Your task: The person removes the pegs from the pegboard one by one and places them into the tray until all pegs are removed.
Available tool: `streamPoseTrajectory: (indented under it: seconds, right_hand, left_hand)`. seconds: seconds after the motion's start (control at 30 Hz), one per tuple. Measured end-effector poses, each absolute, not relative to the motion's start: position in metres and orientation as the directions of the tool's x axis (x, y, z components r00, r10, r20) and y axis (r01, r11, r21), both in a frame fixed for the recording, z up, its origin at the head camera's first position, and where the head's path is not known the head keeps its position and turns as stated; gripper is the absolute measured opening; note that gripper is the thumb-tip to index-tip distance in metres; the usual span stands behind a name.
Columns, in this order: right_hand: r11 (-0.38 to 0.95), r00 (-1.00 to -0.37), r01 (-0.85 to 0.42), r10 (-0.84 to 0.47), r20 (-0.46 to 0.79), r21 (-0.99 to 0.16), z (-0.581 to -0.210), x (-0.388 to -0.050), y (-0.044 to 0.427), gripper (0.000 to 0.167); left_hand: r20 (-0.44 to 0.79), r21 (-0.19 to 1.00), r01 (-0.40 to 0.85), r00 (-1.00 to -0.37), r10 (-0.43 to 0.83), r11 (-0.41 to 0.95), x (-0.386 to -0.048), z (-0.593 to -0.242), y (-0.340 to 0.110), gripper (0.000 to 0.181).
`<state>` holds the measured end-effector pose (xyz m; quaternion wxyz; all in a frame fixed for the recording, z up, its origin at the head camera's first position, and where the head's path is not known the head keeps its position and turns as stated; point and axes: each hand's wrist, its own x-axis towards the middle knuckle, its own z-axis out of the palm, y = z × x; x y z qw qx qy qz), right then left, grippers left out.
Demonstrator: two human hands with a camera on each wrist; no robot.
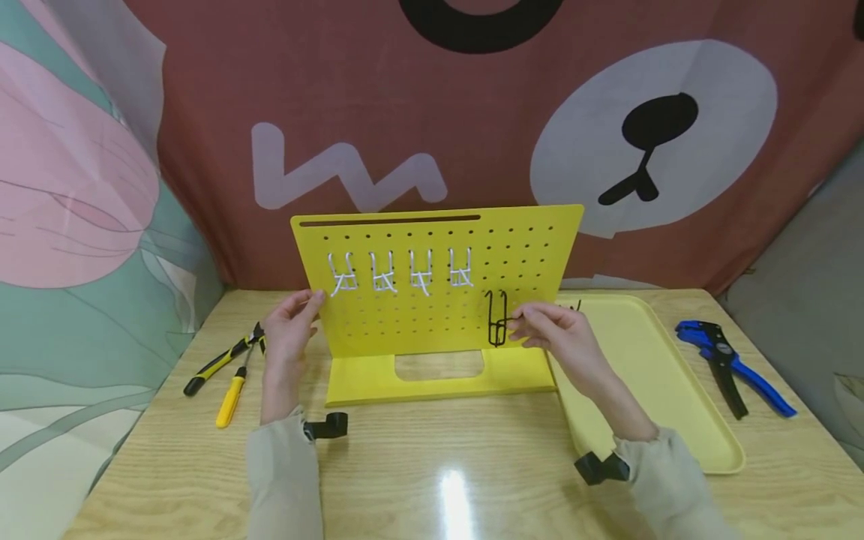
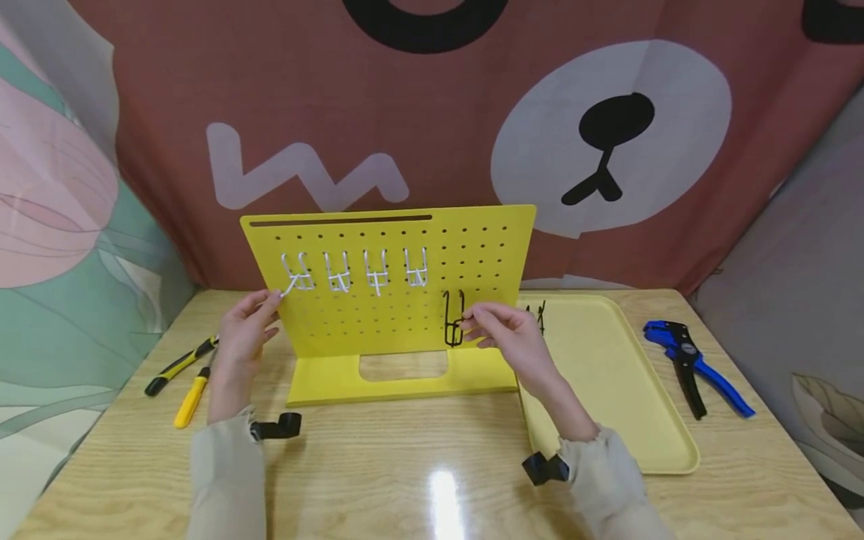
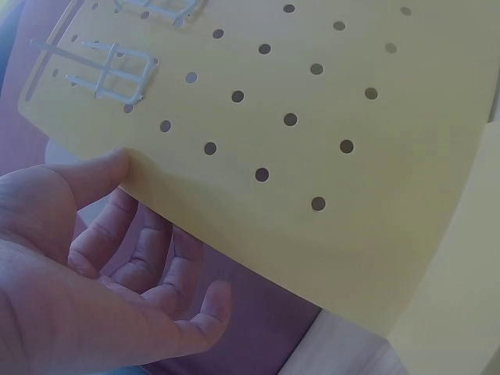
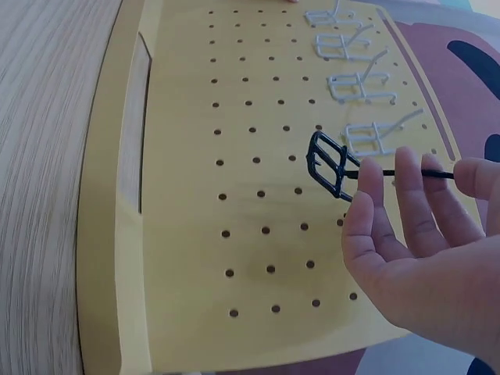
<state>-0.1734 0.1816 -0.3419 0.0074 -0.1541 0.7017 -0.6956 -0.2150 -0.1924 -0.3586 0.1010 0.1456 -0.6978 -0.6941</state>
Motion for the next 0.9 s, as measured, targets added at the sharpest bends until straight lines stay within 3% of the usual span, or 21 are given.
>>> streamPoseTrajectory:
  seconds: [0.5, 0.9]
  right_hand:
    - [0.113, -0.963, -0.175, -0.229, 0.145, -0.978, -0.343, -0.169, 0.225, 0.031]
    - [0.039, -0.957, -0.254, -0.157, 0.246, -0.966, -0.312, -0.173, 0.289, 0.024]
  left_hand:
    - [-0.069, 0.998, -0.068, -0.937, -0.344, -0.015, -0.215, -0.358, -0.193, 0.03]
    - [-0.078, 0.997, -0.076, -0.933, -0.351, -0.02, -0.215, -0.359, -0.191, 0.031]
